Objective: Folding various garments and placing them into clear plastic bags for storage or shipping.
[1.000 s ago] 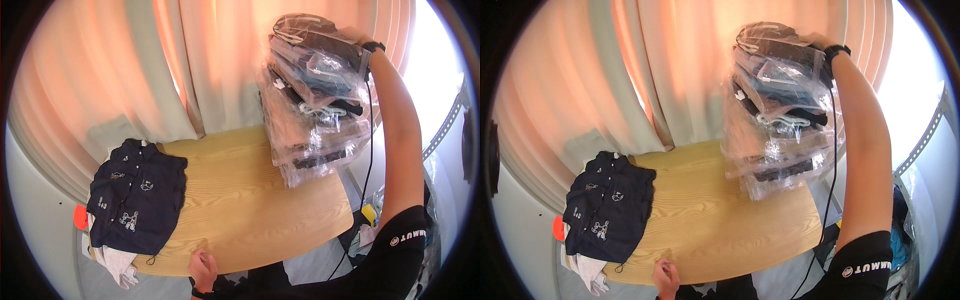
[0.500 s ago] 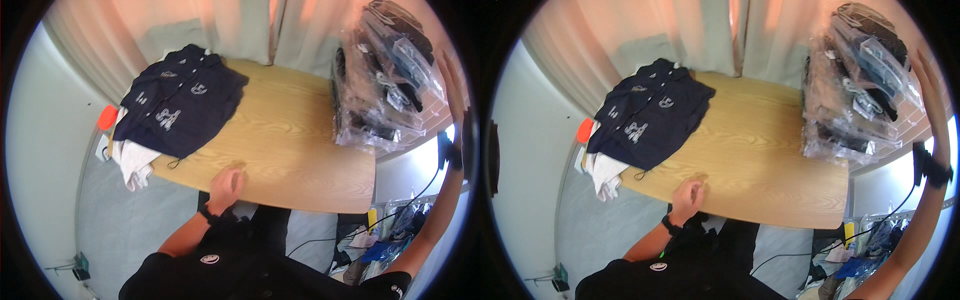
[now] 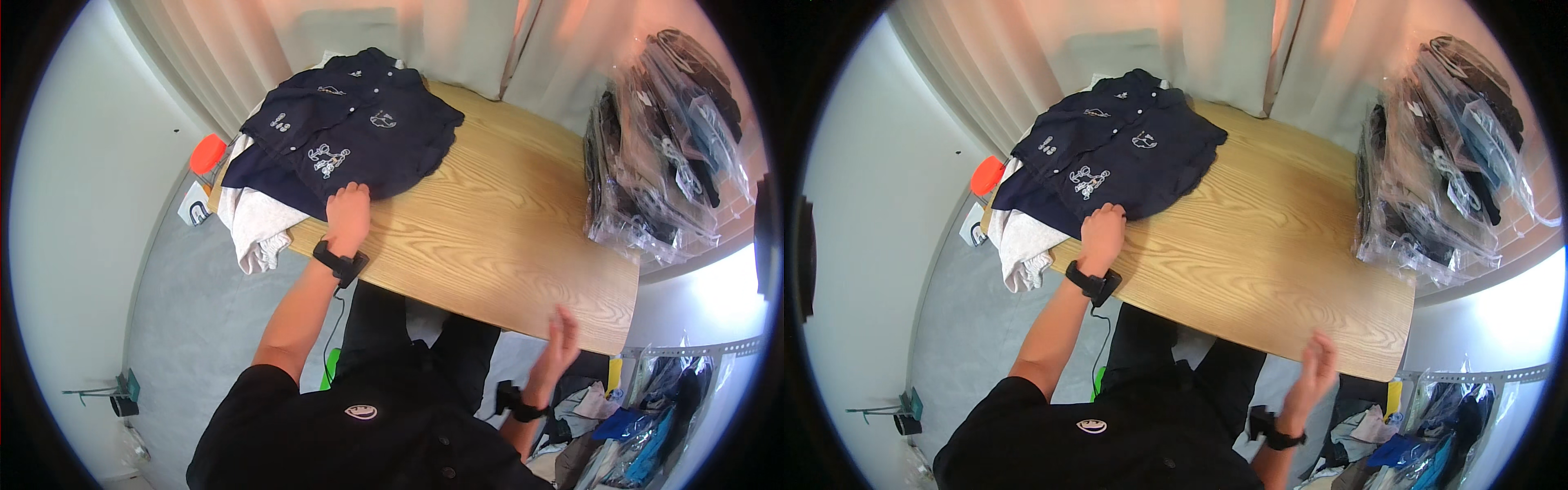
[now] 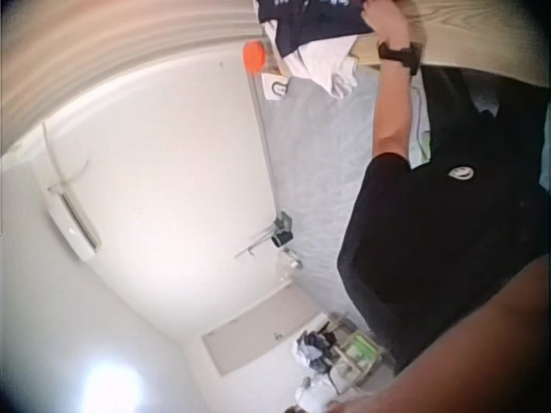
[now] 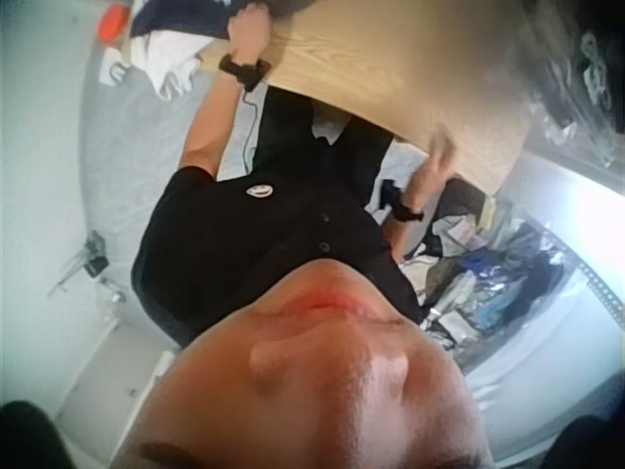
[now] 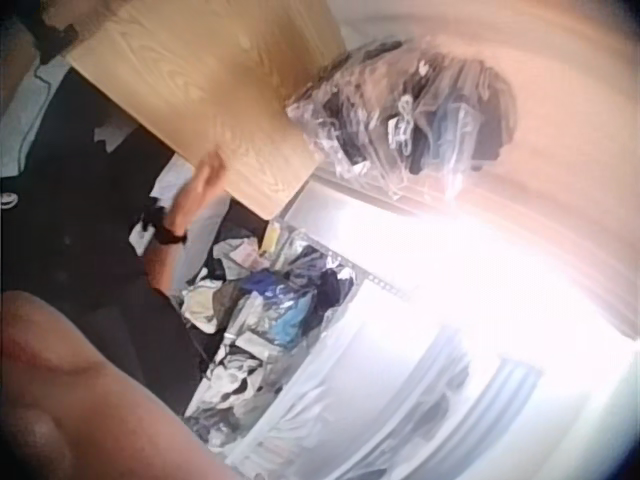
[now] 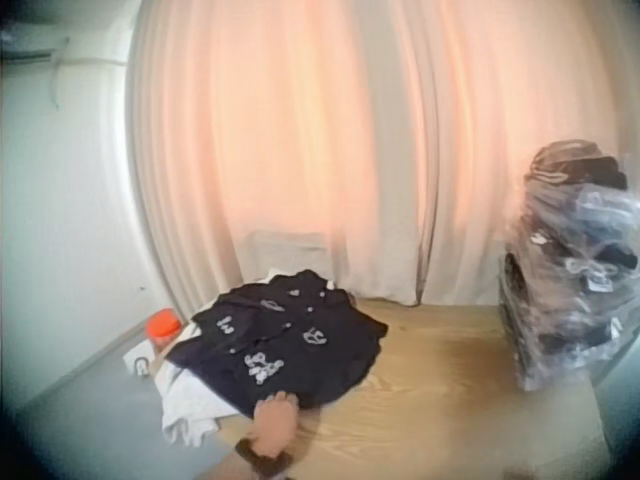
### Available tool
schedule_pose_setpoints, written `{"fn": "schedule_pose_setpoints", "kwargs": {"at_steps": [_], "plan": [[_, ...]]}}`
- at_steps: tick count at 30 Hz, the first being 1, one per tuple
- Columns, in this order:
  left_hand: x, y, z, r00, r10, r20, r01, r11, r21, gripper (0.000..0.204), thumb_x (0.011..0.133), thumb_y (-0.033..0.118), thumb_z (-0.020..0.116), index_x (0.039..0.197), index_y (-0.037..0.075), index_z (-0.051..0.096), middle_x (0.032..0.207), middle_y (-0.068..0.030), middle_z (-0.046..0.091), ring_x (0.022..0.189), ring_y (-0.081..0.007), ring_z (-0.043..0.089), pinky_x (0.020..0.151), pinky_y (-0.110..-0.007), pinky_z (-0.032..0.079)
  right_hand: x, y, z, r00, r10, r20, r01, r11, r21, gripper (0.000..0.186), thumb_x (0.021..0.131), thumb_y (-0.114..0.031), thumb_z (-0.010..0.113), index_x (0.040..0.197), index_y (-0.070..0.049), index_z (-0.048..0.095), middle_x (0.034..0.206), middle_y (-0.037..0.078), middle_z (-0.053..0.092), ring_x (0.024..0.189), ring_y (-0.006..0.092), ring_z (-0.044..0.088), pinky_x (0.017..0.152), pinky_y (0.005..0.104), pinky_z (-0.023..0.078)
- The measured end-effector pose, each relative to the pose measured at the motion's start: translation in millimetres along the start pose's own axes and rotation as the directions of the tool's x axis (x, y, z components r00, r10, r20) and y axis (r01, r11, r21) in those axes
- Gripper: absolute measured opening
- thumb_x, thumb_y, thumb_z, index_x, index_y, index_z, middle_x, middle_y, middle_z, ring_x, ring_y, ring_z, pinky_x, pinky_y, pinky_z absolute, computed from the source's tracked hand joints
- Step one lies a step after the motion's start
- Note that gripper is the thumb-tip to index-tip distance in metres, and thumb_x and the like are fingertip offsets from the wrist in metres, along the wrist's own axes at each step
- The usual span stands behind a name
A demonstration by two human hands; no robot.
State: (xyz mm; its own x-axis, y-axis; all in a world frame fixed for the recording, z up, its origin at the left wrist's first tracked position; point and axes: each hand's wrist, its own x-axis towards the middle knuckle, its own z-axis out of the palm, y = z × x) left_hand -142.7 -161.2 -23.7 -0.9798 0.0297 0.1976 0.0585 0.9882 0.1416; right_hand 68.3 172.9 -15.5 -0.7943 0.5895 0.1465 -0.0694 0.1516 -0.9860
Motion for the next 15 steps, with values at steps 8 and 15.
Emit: {"fn": "schedule_pose_setpoints", "kwargs": {"at_steps": [8,15], "plan": [[-54.0,34.9,-67.7,0.920,0.229,-0.318,-0.378,0.731,-0.567,0.010,0.091,0.004,0.046,0.099,-0.001,0.049,0.086,-0.0197,0.051,0.082,-0.0369,0.056,0.069,-0.041,0.044,17.7,14.8,100.8,0.476,0.275,0.835,-0.875,0.239,0.420,0.050,0.094,-0.032,0.047,0.129,0.001,0.034,0.131,0.021,0.043,0.123,0.0313,0.042,0.102,0.0443,0.035],[-121.2,61.6,-110.8,0.922,0.370,-0.110,-0.300,0.508,-0.808,0.011,0.091,0.005,0.048,0.101,0.000,0.048,0.085,-0.0182,0.051,0.080,-0.0357,0.056,0.066,-0.037,0.045,81.3,28.0,220.6,0.237,0.388,0.890,-0.971,0.073,0.227,0.068,0.089,-0.046,0.052,0.132,0.002,0.031,0.133,0.020,0.041,0.122,0.0318,0.042,0.102,0.0470,0.034]]}}
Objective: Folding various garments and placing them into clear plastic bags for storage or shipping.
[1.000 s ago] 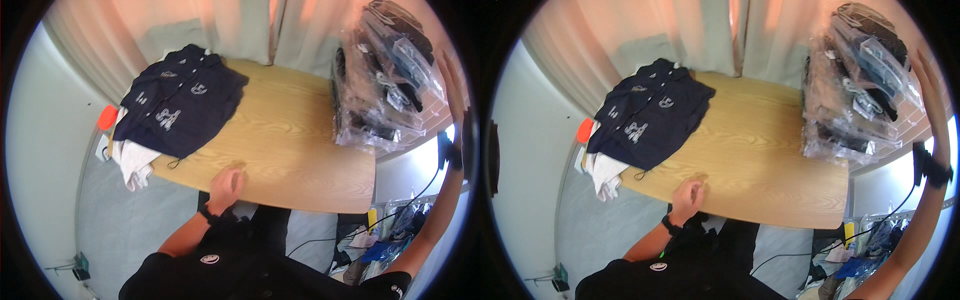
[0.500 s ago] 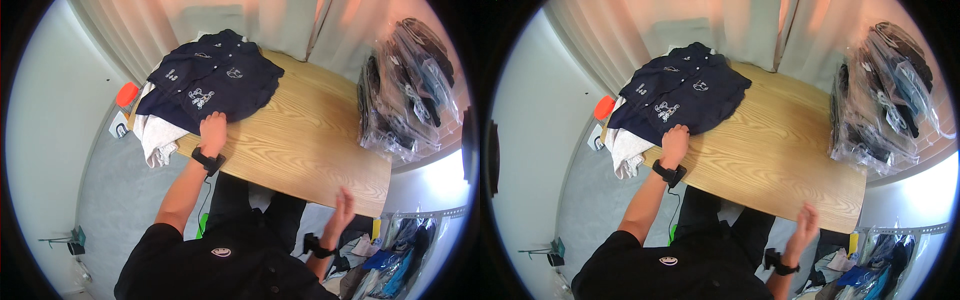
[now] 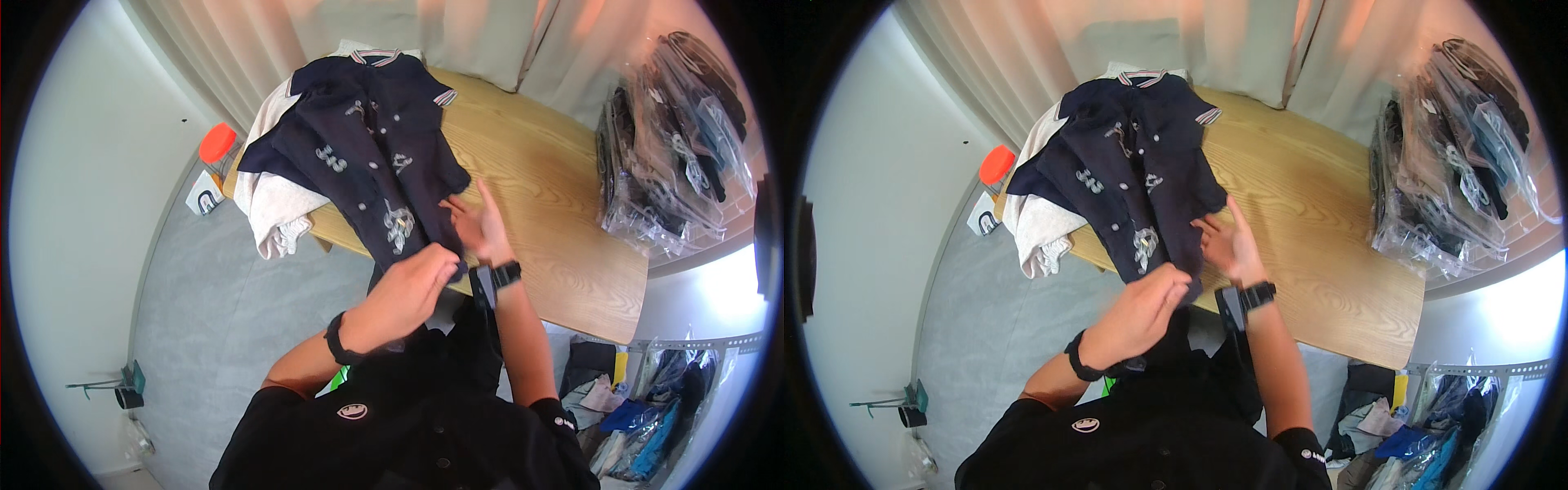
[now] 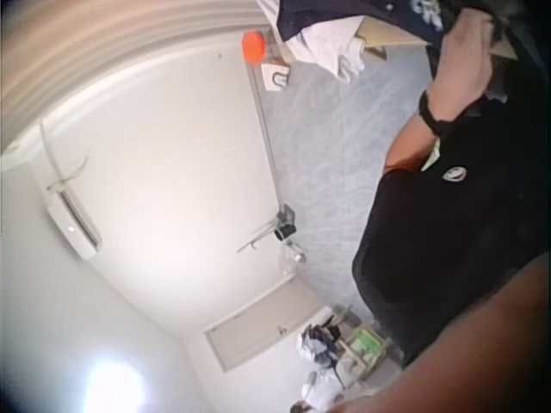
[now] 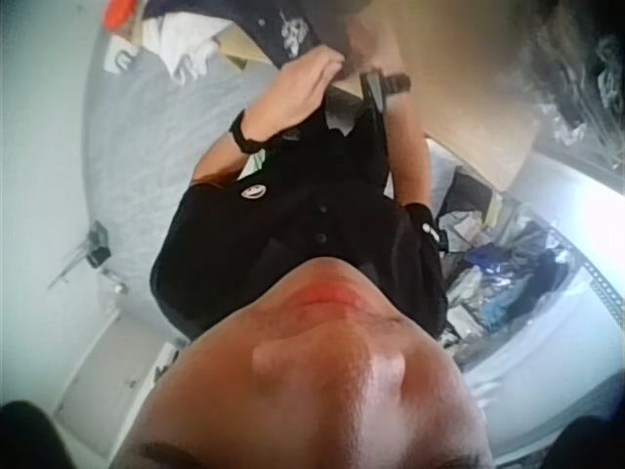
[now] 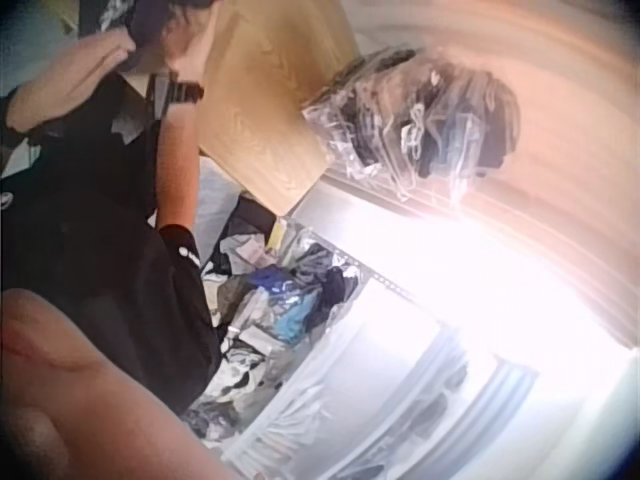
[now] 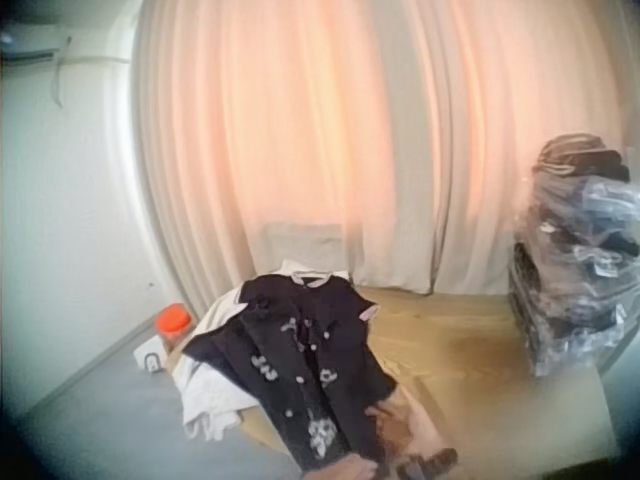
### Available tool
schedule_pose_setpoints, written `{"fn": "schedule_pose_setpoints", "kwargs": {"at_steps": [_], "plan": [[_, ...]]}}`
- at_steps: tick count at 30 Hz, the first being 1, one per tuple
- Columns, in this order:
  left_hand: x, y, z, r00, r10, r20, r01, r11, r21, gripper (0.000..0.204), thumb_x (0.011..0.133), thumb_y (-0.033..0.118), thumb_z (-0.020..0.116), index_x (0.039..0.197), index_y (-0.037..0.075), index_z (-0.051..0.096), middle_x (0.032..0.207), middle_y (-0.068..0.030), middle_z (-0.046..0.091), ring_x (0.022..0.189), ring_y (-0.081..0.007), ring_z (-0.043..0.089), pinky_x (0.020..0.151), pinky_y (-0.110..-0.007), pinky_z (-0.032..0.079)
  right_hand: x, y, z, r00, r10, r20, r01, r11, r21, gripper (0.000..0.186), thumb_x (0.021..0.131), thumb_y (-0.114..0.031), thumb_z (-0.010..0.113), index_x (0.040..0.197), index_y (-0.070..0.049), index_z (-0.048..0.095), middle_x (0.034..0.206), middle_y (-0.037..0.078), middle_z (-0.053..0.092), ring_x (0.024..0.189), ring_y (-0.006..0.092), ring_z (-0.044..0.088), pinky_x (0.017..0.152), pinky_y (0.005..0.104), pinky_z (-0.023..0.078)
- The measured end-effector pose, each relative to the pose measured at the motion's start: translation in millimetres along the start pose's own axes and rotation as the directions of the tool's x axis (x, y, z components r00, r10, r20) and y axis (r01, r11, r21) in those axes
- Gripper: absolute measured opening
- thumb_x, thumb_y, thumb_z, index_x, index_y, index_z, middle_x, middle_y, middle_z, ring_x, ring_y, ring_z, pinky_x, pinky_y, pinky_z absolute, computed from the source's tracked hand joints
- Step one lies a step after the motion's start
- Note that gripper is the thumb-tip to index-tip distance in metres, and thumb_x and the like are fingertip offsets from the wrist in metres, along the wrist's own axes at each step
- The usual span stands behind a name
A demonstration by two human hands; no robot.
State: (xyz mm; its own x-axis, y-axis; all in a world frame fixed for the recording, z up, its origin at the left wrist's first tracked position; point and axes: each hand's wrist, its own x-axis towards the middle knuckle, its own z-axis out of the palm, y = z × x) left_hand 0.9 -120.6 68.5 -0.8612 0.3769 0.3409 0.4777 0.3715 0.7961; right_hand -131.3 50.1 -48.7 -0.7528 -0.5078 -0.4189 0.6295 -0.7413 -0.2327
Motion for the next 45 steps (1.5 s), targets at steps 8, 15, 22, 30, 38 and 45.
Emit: {"fn": "schedule_pose_setpoints", "kwargs": {"at_steps": [8,15,22,30,38,45], "plan": [[-37.1,19.2,-22.6,0.992,-0.090,0.084,0.045,0.901,0.432,0.041,0.074,-0.003,0.056,0.113,0.002,0.047,0.094,-0.0124,0.048,0.085,-0.0321,0.055,0.067,-0.039,0.049,7.6,-56.4,0.9,0.908,-0.407,-0.101,0.357,0.876,-0.324,0.025,0.086,-0.025,0.060,0.101,-0.005,0.062,0.101,0.007,0.065,0.086,0.0211,0.062,0.078,0.0347,0.050],[-46.8,-4.6,-33.6,0.993,-0.104,0.048,0.057,0.814,0.579,0.045,0.067,-0.005,0.061,0.110,0.006,0.053,0.096,-0.0113,0.054,0.087,-0.0320,0.053,0.074,-0.038,0.047,-96.0,-85.3,-24.7,0.386,-0.901,-0.199,0.654,0.420,-0.630,0.018,0.087,-0.016,0.060,0.101,-0.005,0.058,0.091,0.003,0.064,0.079,0.0132,0.062,0.062,0.0224,0.047],[-50.0,27.1,-36.5,0.926,-0.303,0.227,0.357,0.898,-0.257,0.032,0.080,0.001,0.059,0.112,0.001,0.054,0.109,-0.0143,0.058,0.097,-0.0242,0.059,0.078,-0.034,0.049,-182.5,-90.2,-51.8,0.059,-0.991,-0.121,0.581,0.133,-0.803,0.032,0.084,-0.010,0.064,0.109,0.001,0.048,0.090,0.011,0.062,0.081,0.0164,0.061,0.069,0.0270,0.050],[53.4,-123.4,-57.2,0.887,-0.449,-0.106,0.408,0.871,-0.276,0.034,0.086,0.007,0.056,0.118,0.001,0.044,0.105,-0.0113,0.056,0.069,-0.0159,0.058,0.061,-0.027,0.051,-81.8,-135.2,9.3,0.339,-0.929,0.150,0.579,0.081,-0.812,0.060,0.081,-0.016,0.069,0.125,0.005,0.034,0.104,0.019,0.060,0.093,0.0226,0.060,0.079,0.0286,0.048],[0.7,-139.4,-20.2,0.838,-0.257,-0.481,0.362,0.922,0.138,0.064,0.081,0.018,0.067,0.132,0.001,0.032,0.125,-0.0210,0.042,0.108,-0.0273,0.049,0.092,-0.038,0.041,-124.5,-51.9,-71.7,-0.058,-0.998,-0.022,0.497,-0.010,-0.867,0.061,0.078,-0.006,0.066,0.129,0.003,0.035,0.123,0.014,0.047,0.122,0.0238,0.040,0.103,0.0393,0.029],[-12.8,-116.9,2.8,0.654,-0.715,-0.248,0.477,0.644,-0.599,0.075,0.082,0.015,0.067,0.138,0.005,0.019,0.128,-0.0188,0.039,0.105,-0.0218,0.051,0.086,-0.033,0.045,-97.0,-92.3,-52.7,0.645,-0.683,-0.344,0.607,0.731,-0.312,0.048,0.085,-0.022,0.062,0.124,-0.001,0.044,0.129,0.012,0.048,0.122,0.0259,0.042,0.103,0.0399,0.033]]}}
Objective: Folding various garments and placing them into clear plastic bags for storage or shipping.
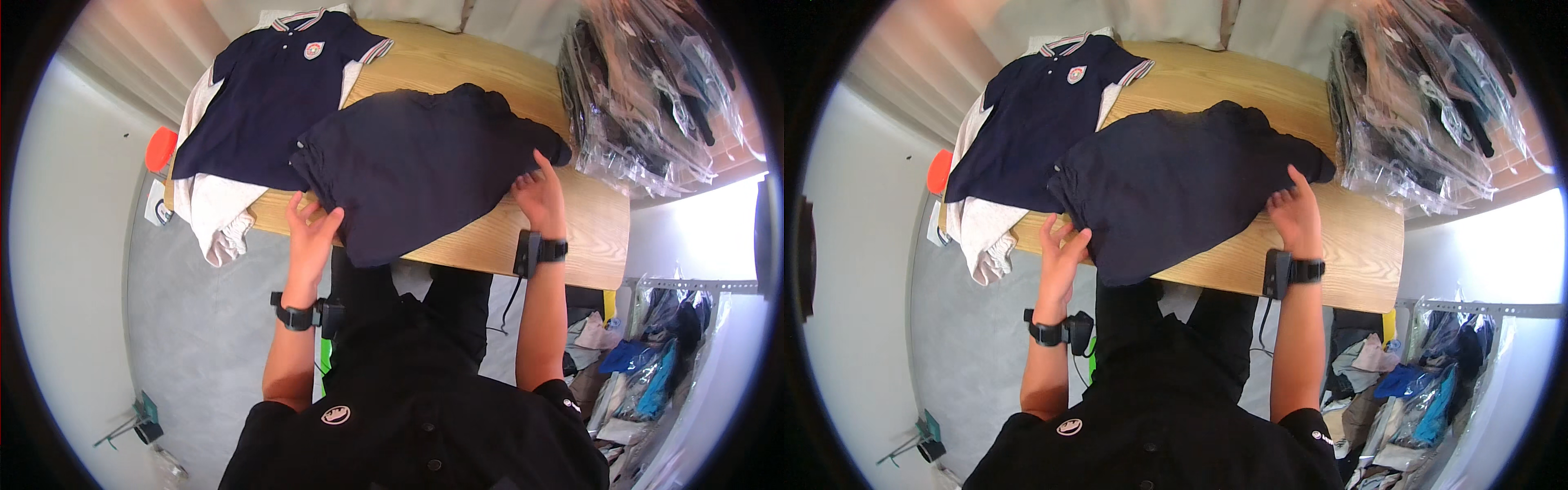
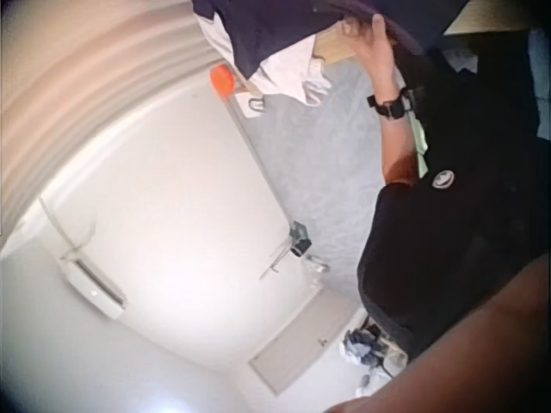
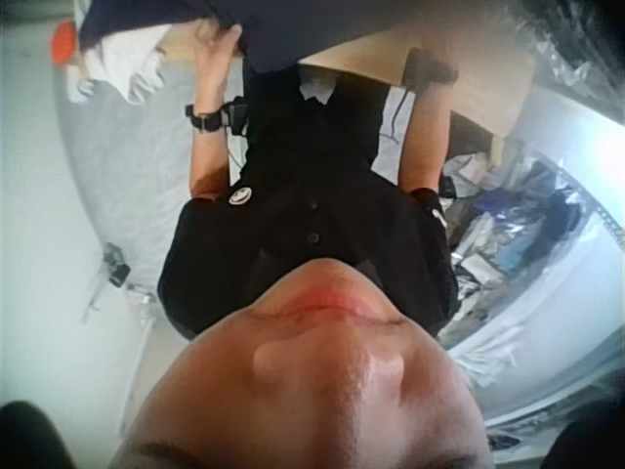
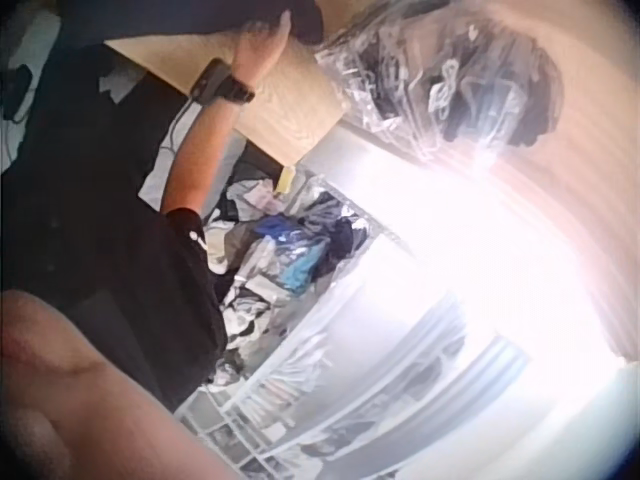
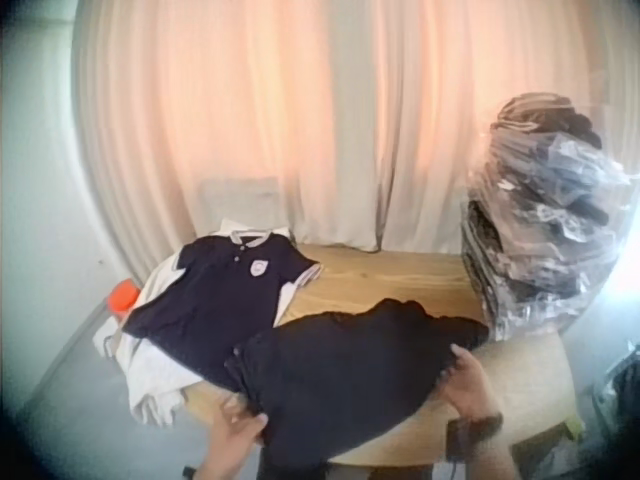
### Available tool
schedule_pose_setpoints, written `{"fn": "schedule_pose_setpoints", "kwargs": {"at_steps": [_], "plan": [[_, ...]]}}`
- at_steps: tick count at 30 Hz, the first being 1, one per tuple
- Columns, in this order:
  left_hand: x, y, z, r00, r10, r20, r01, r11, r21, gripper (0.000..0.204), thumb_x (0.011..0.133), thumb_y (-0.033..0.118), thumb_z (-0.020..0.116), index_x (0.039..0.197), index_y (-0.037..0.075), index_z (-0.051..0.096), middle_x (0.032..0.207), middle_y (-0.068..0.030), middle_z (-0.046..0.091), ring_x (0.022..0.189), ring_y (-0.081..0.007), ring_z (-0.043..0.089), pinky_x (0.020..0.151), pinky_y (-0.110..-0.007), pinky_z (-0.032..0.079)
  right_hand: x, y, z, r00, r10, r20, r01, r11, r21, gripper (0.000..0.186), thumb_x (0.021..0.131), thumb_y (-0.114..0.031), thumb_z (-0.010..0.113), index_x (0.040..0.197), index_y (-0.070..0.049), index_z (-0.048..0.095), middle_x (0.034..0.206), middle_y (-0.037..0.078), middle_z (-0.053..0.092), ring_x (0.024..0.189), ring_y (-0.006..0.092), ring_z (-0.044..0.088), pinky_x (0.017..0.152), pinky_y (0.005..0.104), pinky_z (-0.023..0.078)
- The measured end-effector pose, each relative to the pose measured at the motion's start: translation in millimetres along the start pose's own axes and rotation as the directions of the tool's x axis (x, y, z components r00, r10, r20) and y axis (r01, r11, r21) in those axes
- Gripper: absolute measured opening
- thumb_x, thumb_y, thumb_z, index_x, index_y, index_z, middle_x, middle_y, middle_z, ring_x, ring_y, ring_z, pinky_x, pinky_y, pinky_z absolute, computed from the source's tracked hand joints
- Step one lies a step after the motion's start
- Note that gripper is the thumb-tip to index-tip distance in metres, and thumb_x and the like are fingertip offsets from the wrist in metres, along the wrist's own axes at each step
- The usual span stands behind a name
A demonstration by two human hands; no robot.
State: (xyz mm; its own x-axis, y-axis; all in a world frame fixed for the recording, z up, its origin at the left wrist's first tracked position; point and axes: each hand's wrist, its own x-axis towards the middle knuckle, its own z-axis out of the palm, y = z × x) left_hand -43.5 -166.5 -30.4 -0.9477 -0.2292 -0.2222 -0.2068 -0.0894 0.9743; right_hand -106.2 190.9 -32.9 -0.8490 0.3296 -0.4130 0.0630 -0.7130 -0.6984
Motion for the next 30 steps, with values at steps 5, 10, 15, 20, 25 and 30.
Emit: {"fn": "schedule_pose_setpoints", "kwargs": {"at_steps": [5,10,15,20,25,30], "plan": [[21.0,-10.6,-3.7,0.996,-0.044,0.075,0.055,0.987,-0.154,0.072,0.081,0.009,0.067,0.137,0.006,0.022,0.111,-0.0122,0.054,0.087,-0.0126,0.055,0.069,-0.026,0.045,33.4,5.8,44.5,0.979,0.011,0.205,0.014,0.993,-0.118,0.036,0.084,-0.017,0.061,0.116,-0.002,0.054,0.119,0.009,0.057,0.111,0.0250,0.051,0.102,0.0376,0.034],[17.4,-15.3,-4.9,0.986,-0.005,0.168,0.043,0.974,-0.223,0.060,0.085,0.009,0.064,0.135,0.007,0.031,0.097,-0.0031,0.057,0.082,-0.0087,0.054,0.069,-0.024,0.044,-0.7,9.9,89.1,0.944,-0.146,0.297,0.192,0.972,-0.132,0.036,0.081,-0.009,0.061,0.116,0.000,0.054,0.116,0.008,0.057,0.107,0.0246,0.054,0.095,0.0365,0.040],[13.3,-12.0,-27.7,0.954,-0.091,0.286,0.177,0.940,-0.290,0.055,0.093,0.035,0.049,0.136,0.004,0.032,0.118,-0.0109,0.052,0.104,-0.0181,0.051,0.089,-0.032,0.043,-78.8,53.6,120.1,0.334,-0.116,0.935,0.930,-0.121,-0.347,0.057,0.068,0.004,0.058,0.123,-0.001,0.046,0.128,0.017,0.048,0.121,0.0340,0.043,0.105,0.0434,0.031],[3.8,6.3,-32.9,0.949,-0.057,0.310,0.218,0.829,-0.515,0.065,0.094,0.044,0.045,0.137,-0.001,0.028,0.131,-0.0145,0.043,0.122,-0.0217,0.042,0.102,-0.036,0.035,-83.6,101.2,105.5,0.283,0.326,0.902,0.946,-0.251,-0.206,0.066,0.063,-0.007,0.070,0.125,-0.008,0.047,0.136,0.014,0.041,0.131,0.0310,0.032,0.108,0.0493,0.024],[5.2,-3.3,-12.2,0.991,0.061,0.123,-0.056,0.997,-0.046,0.074,0.079,0.008,0.069,0.138,0.005,0.025,0.129,-0.0170,0.042,0.117,-0.0239,0.045,0.098,-0.034,0.039,-115.5,75.1,79.2,0.493,0.009,0.870,0.793,-0.416,-0.445,0.066,0.071,-0.030,0.070,0.128,-0.008,0.047,0.138,0.016,0.039,0.132,0.0350,0.028,0.106,0.0573,0.019],[-1.4,-6.7,-1.3,0.930,0.284,0.235,-0.343,0.901,0.268,0.073,0.078,0.002,0.065,0.138,0.002,0.024,0.136,-0.0168,0.035,0.125,-0.0266,0.036,0.105,-0.038,0.029,-103.0,108.0,23.2,0.489,-0.138,0.861,0.812,-0.289,-0.508,0.063,0.073,-0.039,0.065,0.126,-0.009,0.050,0.137,0.016,0.040,0.131,0.0381,0.029,0.105,0.0580,0.017]]}}
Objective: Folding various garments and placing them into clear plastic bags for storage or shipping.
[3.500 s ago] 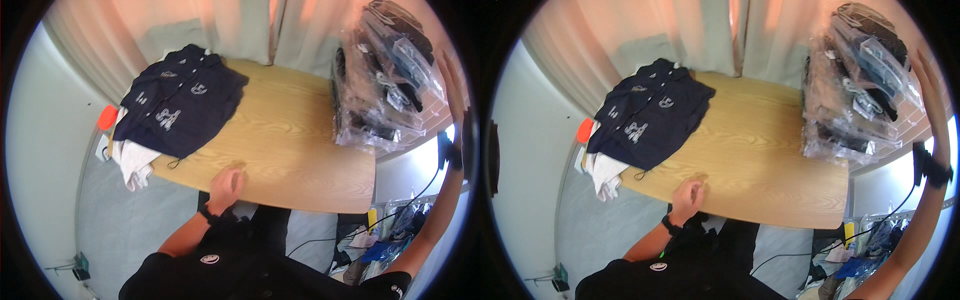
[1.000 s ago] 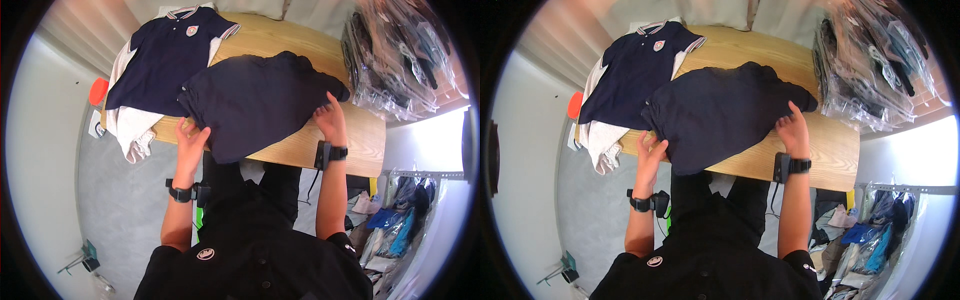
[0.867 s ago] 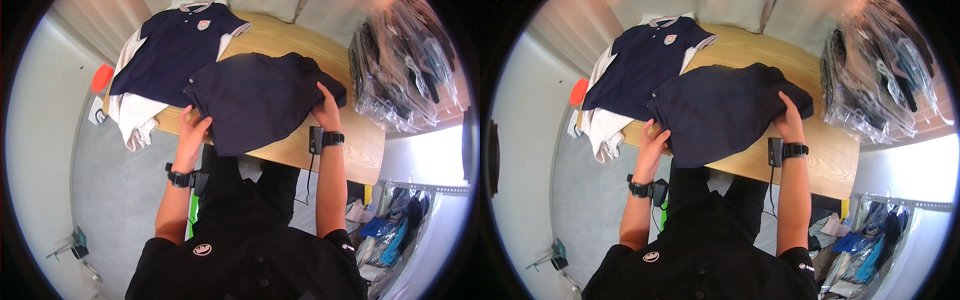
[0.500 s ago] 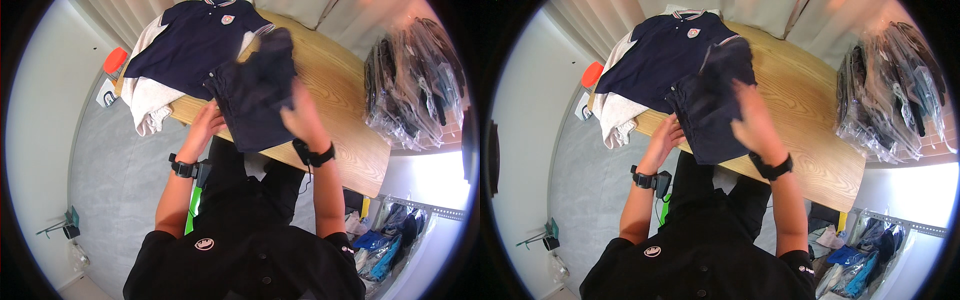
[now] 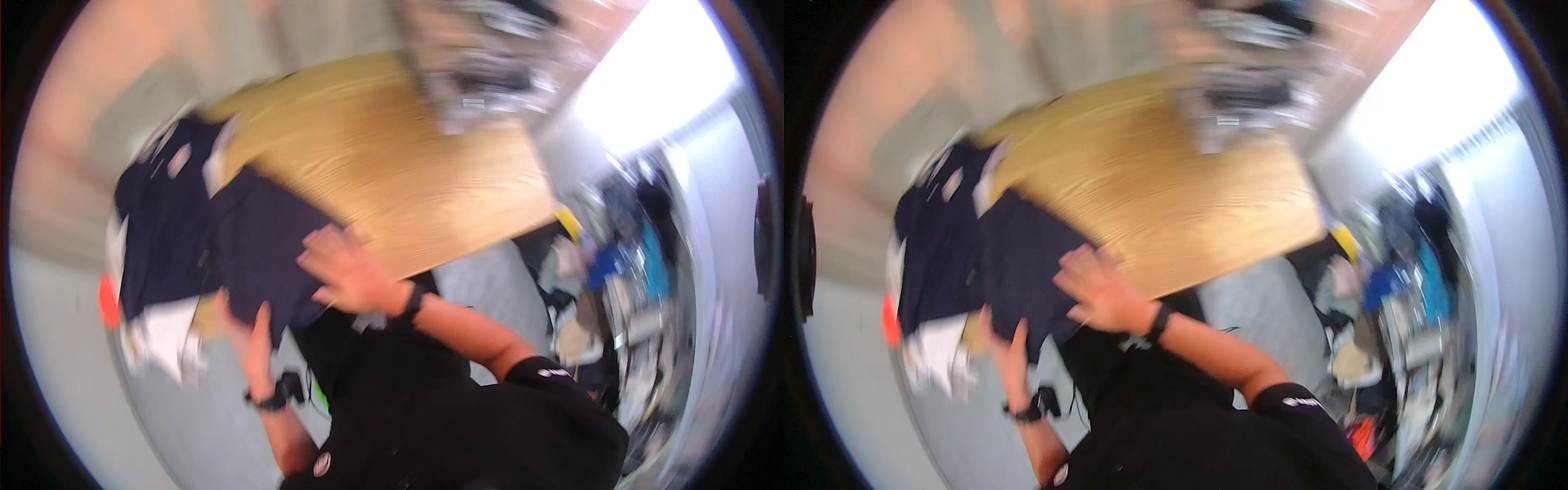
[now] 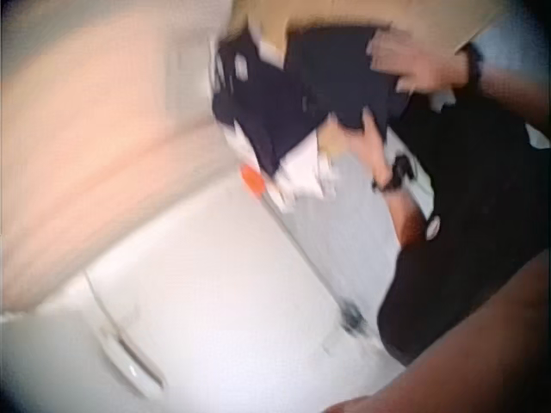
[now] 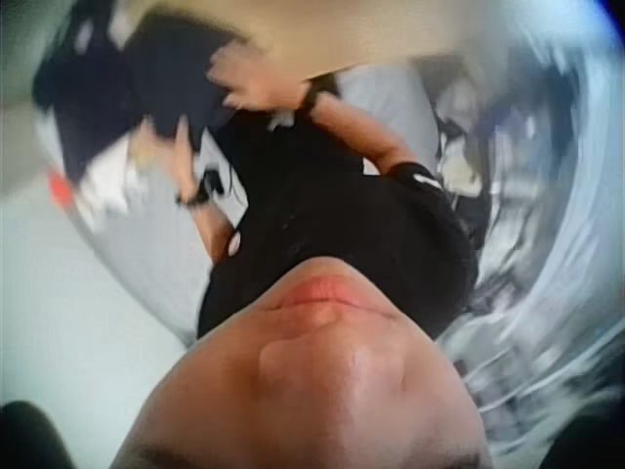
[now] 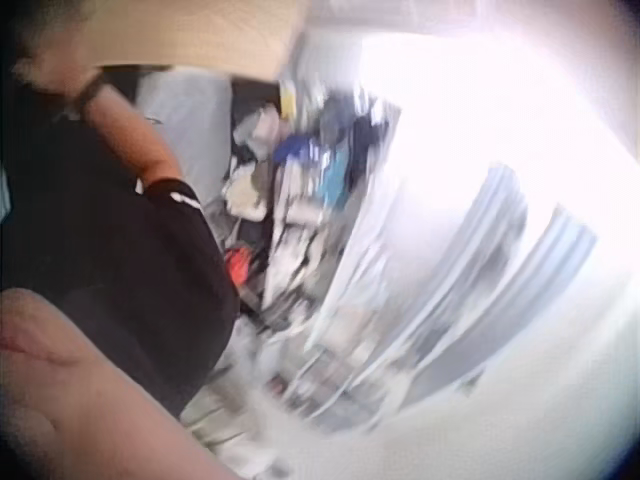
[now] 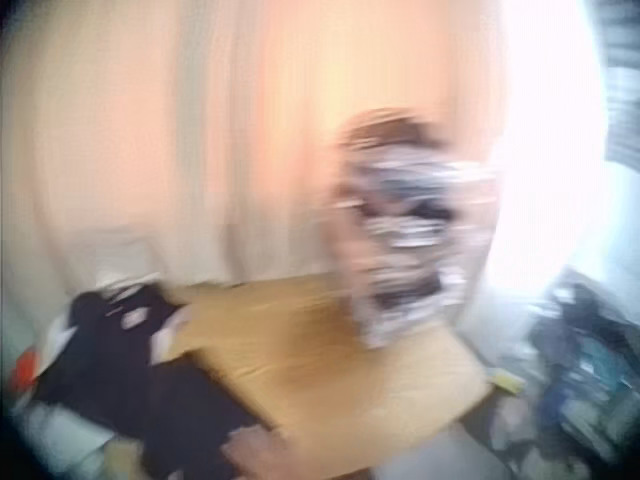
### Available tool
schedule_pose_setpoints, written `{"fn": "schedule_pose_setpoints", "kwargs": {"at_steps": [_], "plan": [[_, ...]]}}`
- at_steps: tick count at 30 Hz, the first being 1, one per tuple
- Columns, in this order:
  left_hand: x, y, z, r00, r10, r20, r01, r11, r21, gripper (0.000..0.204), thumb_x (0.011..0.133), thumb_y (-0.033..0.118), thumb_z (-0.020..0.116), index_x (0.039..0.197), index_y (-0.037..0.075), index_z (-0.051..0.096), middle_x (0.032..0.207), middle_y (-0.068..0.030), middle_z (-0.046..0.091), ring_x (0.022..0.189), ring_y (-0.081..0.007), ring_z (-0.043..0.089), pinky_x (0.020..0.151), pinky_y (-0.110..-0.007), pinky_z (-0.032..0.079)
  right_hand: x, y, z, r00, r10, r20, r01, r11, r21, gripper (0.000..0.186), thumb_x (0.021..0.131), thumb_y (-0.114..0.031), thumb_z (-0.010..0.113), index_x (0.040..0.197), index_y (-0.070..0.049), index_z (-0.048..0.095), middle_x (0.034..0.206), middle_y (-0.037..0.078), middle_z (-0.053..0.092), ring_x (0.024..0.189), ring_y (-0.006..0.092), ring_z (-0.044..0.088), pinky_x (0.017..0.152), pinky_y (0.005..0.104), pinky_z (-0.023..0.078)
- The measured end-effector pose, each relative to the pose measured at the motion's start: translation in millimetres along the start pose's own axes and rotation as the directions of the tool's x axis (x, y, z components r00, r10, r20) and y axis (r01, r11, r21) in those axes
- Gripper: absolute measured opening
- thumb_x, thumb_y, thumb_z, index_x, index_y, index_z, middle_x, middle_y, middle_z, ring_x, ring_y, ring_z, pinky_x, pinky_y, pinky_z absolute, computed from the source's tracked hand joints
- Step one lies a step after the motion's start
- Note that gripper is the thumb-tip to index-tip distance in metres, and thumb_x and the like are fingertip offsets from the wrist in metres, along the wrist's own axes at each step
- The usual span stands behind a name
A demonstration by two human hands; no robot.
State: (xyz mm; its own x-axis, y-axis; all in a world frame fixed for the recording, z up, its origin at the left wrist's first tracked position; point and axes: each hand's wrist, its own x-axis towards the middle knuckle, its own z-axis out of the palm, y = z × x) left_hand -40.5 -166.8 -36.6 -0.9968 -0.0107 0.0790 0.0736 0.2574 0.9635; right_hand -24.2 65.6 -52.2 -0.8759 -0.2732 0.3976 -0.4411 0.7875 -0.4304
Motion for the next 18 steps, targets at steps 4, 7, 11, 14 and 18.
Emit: {"fn": "schedule_pose_setpoints", "kwargs": {"at_steps": [4,7,11,14,18], "plan": [[-16.3,0.2,-13.3,0.997,0.051,-0.064,-0.020,0.912,0.410,0.062,0.084,0.015,0.062,0.136,0.000,0.033,0.140,-0.0199,0.033,0.129,-0.0325,0.032,0.109,-0.040,0.022,-14.8,0.5,-38.9,0.994,0.020,-0.105,0.001,0.981,0.194,0.059,0.080,-0.027,0.064,0.132,-0.008,0.042,0.139,0.020,0.034,0.133,0.0361,0.027,0.107,0.0500,0.022],[-10.7,-30.0,-25.1,0.979,0.195,-0.059,-0.147,0.876,0.460,0.060,0.086,0.015,0.062,0.134,-0.003,0.032,0.137,-0.0214,0.034,0.123,-0.0320,0.038,0.105,-0.039,0.028,-77.2,48.1,-127.5,0.915,0.124,-0.384,-0.153,0.987,-0.044,0.051,0.079,-0.018,0.063,0.126,-0.006,0.047,0.133,0.018,0.043,0.129,0.0329,0.035,0.106,0.0449,0.028],[-27.9,36.2,2.1,0.819,0.571,0.055,-0.391,0.485,0.782,0.040,0.092,0.029,0.055,0.114,-0.004,0.051,0.110,-0.0203,0.056,0.088,-0.0297,0.054,0.082,-0.041,0.043,-196.7,85.8,-299.6,0.542,0.069,-0.837,-0.727,0.538,-0.426,0.041,0.066,0.009,0.054,0.104,-0.006,0.056,0.106,0.013,0.057,0.104,0.0334,0.052,0.094,0.0407,0.039],[-19.5,25.7,-5.3,0.911,0.302,0.280,-0.407,0.555,0.725,0.055,0.088,0.036,0.059,0.124,-0.003,0.046,0.131,-0.0250,0.042,0.118,-0.0389,0.041,0.100,-0.045,0.032,-312.3,114.9,-394.7,0.523,0.030,-0.852,-0.836,-0.175,-0.520,0.045,0.072,-0.004,0.056,0.116,-0.014,0.055,0.120,0.007,0.055,0.121,0.0311,0.041,0.099,0.0562,0.028],[-20.3,18.7,12.9,0.955,0.088,0.284,-0.269,0.666,0.696,0.056,0.089,0.032,0.057,0.131,-0.001,0.041,0.143,-0.0211,0.030,0.130,-0.0365,0.031,0.106,-0.042,0.026,-395.5,134.5,-451.5,0.428,0.126,-0.895,-0.751,-0.501,-0.430,0.034,0.084,-0.017,0.056,0.118,-0.021,0.056,0.123,-0.003,0.055,0.126,0.0254,0.039,0.103,0.0626,0.018]]}}
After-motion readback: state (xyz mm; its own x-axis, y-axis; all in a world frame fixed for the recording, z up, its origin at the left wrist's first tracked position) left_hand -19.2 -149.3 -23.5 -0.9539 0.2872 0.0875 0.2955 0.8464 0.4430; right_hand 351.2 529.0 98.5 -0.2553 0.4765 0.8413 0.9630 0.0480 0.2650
